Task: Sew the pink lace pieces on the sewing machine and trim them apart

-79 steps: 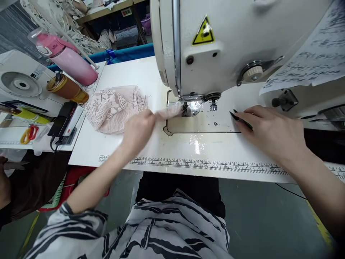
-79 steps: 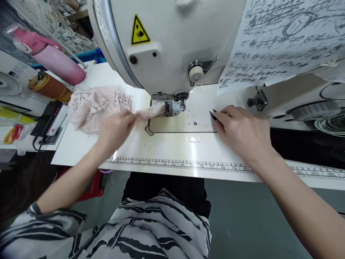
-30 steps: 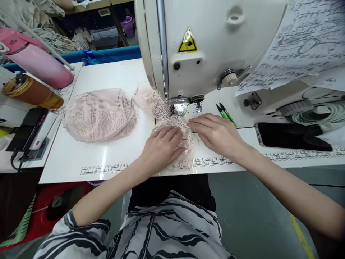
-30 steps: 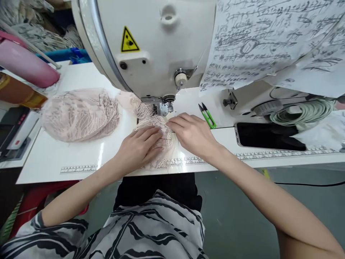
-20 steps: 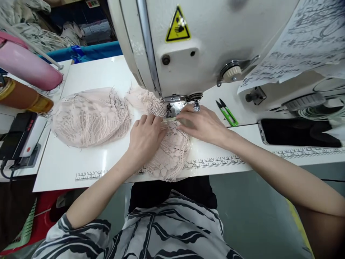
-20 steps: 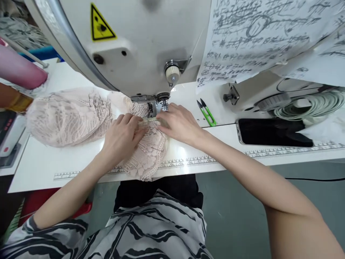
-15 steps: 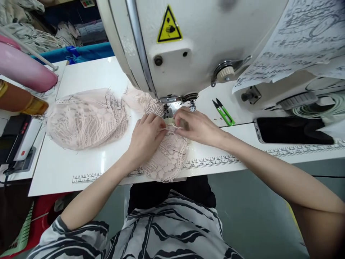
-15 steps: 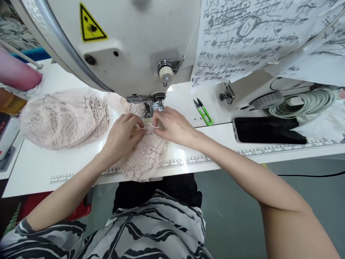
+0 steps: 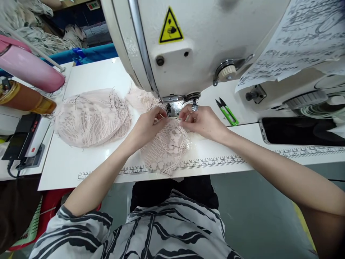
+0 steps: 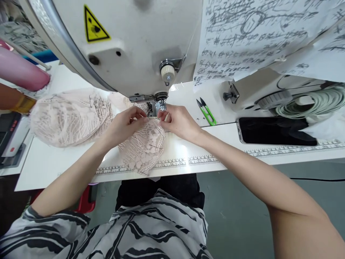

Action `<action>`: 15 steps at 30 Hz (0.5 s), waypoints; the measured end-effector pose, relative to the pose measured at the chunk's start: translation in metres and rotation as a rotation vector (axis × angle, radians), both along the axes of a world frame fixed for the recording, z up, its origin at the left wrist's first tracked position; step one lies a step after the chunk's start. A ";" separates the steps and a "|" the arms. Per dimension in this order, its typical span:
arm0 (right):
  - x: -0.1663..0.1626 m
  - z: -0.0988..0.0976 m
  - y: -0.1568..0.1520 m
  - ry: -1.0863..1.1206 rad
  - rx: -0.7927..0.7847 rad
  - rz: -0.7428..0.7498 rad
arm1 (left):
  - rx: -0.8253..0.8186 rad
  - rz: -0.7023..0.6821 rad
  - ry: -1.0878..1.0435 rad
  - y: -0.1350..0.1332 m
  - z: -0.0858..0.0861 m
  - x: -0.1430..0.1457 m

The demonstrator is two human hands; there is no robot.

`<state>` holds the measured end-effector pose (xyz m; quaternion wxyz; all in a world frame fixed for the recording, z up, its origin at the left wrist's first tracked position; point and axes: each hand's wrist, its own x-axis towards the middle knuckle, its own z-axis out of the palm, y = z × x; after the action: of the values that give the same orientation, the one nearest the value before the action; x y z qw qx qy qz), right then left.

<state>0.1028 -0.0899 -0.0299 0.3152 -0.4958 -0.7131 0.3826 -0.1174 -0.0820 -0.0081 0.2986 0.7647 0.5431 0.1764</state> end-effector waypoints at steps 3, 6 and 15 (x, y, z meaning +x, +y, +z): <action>-0.003 -0.003 0.009 -0.256 0.220 0.021 | 0.091 0.018 0.080 0.012 -0.002 0.004; -0.003 -0.009 0.015 -0.459 0.395 0.082 | 0.154 0.035 0.175 0.025 -0.004 0.003; 0.000 -0.016 0.017 -0.495 0.562 0.196 | 0.494 -0.142 0.508 -0.007 0.003 0.009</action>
<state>0.1027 -0.0732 -0.0456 0.2189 -0.3968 -0.8887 0.0692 -0.1081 -0.0887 -0.0048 -0.0283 0.8690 0.4866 0.0854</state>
